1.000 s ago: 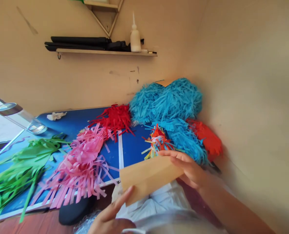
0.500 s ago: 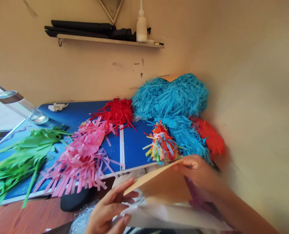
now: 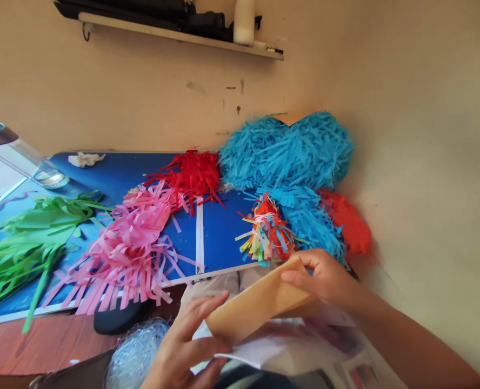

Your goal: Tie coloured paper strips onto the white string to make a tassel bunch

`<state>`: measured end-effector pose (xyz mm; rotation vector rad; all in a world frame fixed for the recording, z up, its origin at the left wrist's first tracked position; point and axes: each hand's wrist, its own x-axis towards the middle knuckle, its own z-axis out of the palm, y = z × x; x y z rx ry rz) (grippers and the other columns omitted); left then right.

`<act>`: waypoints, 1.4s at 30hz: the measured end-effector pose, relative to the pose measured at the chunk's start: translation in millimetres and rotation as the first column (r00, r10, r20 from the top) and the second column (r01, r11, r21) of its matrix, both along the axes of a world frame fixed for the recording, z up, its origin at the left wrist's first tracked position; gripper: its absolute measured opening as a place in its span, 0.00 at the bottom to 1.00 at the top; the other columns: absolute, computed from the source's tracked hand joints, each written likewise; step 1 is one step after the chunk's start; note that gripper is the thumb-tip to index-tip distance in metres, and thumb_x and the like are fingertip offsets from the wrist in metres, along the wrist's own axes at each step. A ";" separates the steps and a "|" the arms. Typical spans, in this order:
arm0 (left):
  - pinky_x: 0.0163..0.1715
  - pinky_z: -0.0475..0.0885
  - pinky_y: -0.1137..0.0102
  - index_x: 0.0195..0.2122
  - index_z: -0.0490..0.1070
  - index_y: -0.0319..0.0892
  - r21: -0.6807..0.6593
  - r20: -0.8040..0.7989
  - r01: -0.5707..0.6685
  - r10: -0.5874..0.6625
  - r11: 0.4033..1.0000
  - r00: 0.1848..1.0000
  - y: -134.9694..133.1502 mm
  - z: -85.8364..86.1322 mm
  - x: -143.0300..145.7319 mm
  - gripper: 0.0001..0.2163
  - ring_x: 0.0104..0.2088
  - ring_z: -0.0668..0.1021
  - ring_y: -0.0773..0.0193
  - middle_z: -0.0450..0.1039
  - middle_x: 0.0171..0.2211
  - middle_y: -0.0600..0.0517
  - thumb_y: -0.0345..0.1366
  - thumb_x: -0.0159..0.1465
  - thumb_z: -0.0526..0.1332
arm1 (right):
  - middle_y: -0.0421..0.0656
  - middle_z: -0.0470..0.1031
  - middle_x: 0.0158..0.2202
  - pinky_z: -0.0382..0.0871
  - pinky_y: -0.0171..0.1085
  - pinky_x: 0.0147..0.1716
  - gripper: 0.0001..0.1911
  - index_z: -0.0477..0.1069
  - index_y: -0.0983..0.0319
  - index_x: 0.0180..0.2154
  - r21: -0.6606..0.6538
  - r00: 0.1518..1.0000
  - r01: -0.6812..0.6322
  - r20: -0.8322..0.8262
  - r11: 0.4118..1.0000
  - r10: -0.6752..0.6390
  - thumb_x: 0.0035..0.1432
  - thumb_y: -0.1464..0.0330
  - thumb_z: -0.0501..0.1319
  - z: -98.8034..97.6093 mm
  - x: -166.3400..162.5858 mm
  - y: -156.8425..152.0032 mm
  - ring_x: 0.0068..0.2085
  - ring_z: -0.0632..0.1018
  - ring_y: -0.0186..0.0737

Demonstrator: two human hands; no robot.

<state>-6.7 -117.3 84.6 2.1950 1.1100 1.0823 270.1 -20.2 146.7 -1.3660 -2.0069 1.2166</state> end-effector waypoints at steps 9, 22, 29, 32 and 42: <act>0.51 0.73 0.67 0.40 0.78 0.50 -0.206 0.015 0.045 -0.043 0.977 0.999 -3.8 -0.1 -0.3 0.09 0.55 0.74 0.56 0.70 0.56 0.47 0.30 0.64 0.60 | 0.40 0.72 0.21 0.60 0.32 0.22 0.19 0.74 0.63 0.23 0.091 0.993 -0.079 0.092 0.993 0.071 0.57 0.55 0.62 -6.6 0.0 -5.5 0.24 0.71 0.36; 0.31 0.76 0.76 0.33 0.79 0.47 -0.081 0.036 -0.036 0.039 0.996 0.999 10.4 16.0 18.3 0.07 0.30 0.81 0.65 0.80 0.30 0.50 0.32 0.62 0.60 | 0.42 0.81 0.36 0.52 0.46 0.45 0.07 0.76 0.60 0.38 0.476 0.695 -0.716 0.550 0.510 0.463 0.64 0.65 0.61 36.1 -45.9 17.5 0.41 0.74 0.43; 0.27 0.75 0.78 0.32 0.80 0.45 -0.117 0.028 -0.015 0.018 0.993 0.999 12.7 22.8 20.7 0.09 0.25 0.79 0.67 0.80 0.28 0.49 0.33 0.64 0.59 | 0.37 0.82 0.34 0.52 0.43 0.43 0.06 0.77 0.58 0.35 0.524 0.741 -0.667 0.394 0.529 0.544 0.63 0.66 0.62 24.6 -50.0 29.5 0.38 0.76 0.37; 0.26 0.74 0.77 0.32 0.80 0.45 -0.121 0.023 -0.017 0.020 0.992 1.000 12.1 22.0 19.6 0.10 0.25 0.79 0.67 0.80 0.29 0.49 0.34 0.64 0.58 | 0.36 0.82 0.35 0.52 0.43 0.44 0.05 0.77 0.57 0.36 0.554 0.756 -0.640 0.330 0.532 0.566 0.64 0.66 0.62 20.1 -46.5 29.2 0.38 0.78 0.35; 0.25 0.72 0.76 0.27 0.78 0.43 -0.244 0.141 -0.031 0.067 0.969 0.988 16.3 12.1 22.7 0.11 0.25 0.77 0.67 0.77 0.24 0.49 0.35 0.64 0.59 | 0.40 0.81 0.39 0.62 0.46 0.50 0.11 0.79 0.53 0.34 0.576 0.838 -0.436 -0.018 0.691 0.545 0.65 0.59 0.60 -5.2 -37.6 37.7 0.44 0.78 0.42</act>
